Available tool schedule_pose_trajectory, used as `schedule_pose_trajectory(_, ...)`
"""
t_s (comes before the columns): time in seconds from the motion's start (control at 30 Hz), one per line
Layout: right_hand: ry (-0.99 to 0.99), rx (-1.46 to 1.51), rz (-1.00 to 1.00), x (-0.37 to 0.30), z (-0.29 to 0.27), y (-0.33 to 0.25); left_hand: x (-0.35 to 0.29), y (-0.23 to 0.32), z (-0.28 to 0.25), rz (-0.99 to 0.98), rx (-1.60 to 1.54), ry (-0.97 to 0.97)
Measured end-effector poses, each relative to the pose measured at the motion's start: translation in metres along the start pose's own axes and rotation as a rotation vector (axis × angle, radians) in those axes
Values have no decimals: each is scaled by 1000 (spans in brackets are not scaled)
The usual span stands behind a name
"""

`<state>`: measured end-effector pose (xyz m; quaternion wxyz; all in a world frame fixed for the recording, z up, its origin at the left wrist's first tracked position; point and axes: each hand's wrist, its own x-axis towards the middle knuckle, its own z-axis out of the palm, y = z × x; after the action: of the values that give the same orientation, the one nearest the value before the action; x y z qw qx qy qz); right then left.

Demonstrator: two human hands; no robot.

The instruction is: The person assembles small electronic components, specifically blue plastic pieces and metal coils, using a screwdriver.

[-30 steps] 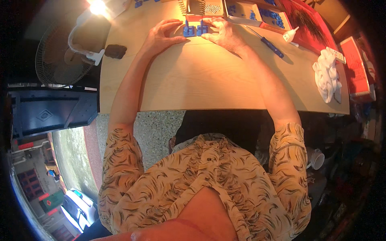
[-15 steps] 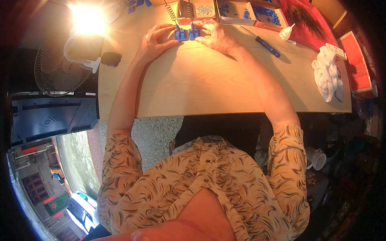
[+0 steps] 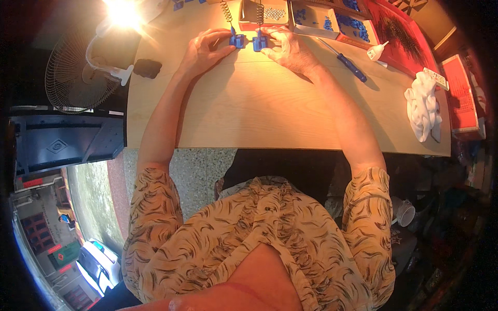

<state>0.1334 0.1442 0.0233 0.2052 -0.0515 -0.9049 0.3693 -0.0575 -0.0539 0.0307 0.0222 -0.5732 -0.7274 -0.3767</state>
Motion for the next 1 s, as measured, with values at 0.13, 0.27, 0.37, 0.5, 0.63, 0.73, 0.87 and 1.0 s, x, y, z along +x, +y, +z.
schedule_pose_trajectory(0.13, 51, 79, -2, -1, 1, 6, 3, -2, -3, -38, -27, -2)
schedule_pose_trajectory(0.27, -13, -16, 2, 3, 1, -2, -3, -6, -10, -45, -93, 31)
schedule_pose_trajectory(0.37, -13, -4, -34, 5, 5, 2, -6, -29, 2, 134, -124, 143)
schedule_pose_trajectory(0.5, 29, 92, -6, -4, -1, -2, -1, -13, 10, 59, -128, 119)
schedule_pose_trajectory(0.63, 14, -78, -103, 0, -5, -10, -5, -12, 6, 41, -112, 132)
schedule_pose_trajectory(0.73, -18, -87, -152, -1, -6, -14, -7, -15, 7, 41, -74, 127)
schedule_pose_trajectory(0.87, -32, -112, -165, 1, -5, -17, -8, -19, 10, -10, -70, 143)
schedule_pose_trajectory(1.0, -53, -128, -131, 0, -8, -27, -9, -21, 7, -47, -104, 133)
